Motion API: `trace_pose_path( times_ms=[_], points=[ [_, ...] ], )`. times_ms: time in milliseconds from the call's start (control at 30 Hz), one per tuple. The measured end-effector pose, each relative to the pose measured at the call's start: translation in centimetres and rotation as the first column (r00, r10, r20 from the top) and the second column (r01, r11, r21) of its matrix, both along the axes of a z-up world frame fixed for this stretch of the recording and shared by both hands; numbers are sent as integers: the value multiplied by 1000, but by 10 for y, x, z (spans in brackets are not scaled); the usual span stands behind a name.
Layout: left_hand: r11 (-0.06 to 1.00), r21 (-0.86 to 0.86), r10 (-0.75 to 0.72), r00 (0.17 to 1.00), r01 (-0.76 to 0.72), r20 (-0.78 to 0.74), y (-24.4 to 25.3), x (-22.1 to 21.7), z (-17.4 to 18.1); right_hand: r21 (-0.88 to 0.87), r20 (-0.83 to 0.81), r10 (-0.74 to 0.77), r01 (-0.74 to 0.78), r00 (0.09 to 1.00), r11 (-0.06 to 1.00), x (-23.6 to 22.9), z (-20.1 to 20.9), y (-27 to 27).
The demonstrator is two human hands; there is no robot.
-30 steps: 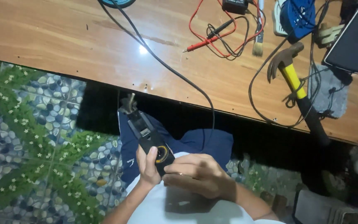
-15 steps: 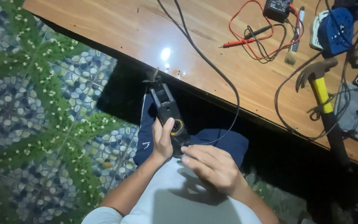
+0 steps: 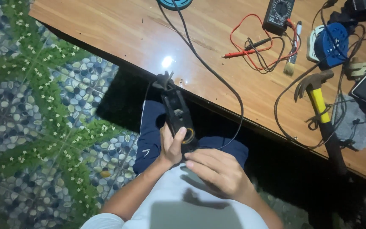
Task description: Disassembling, inspecting, and reassembling a motor component using a screwdriver and multimeter on a workshop table.
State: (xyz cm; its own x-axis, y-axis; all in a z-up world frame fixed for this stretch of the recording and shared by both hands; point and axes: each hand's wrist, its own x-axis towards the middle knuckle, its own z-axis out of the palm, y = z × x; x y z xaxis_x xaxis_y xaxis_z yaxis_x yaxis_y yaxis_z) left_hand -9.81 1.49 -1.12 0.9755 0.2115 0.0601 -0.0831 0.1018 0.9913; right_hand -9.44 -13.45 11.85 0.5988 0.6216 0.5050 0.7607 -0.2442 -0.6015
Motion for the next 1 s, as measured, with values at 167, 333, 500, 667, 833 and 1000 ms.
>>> trace_pose_path(
  times_ms=[167, 333, 500, 667, 833, 1000],
  points=[
    [973, -229, -24, 979, -23, -201, -2, 16, 1, 61, 52, -65, 62, 997, 996, 3, -12, -3],
    [987, -163, -23, 982, -8, -188, -5, 23, 5, 60, 68, -182, 178, 981, 982, 5, -20, -5],
    [987, -163, -32, 981, 0, -192, -7, 30, 8, 85, 127, -251, 242, 960, 967, 7, -27, -8],
    [981, -191, -62, 981, 26, -186, -7, 34, 3, 36, 49, -197, 195, 979, 980, 7, -19, -7],
    [978, -203, -91, 980, 55, -174, -7, 35, 0, -44, -63, -196, 193, 979, 980, 7, -7, -5],
    [987, -162, -61, 968, 22, -241, -6, 34, -1, 112, 126, -267, 254, 955, 961, 14, -22, -7]
  ],
)
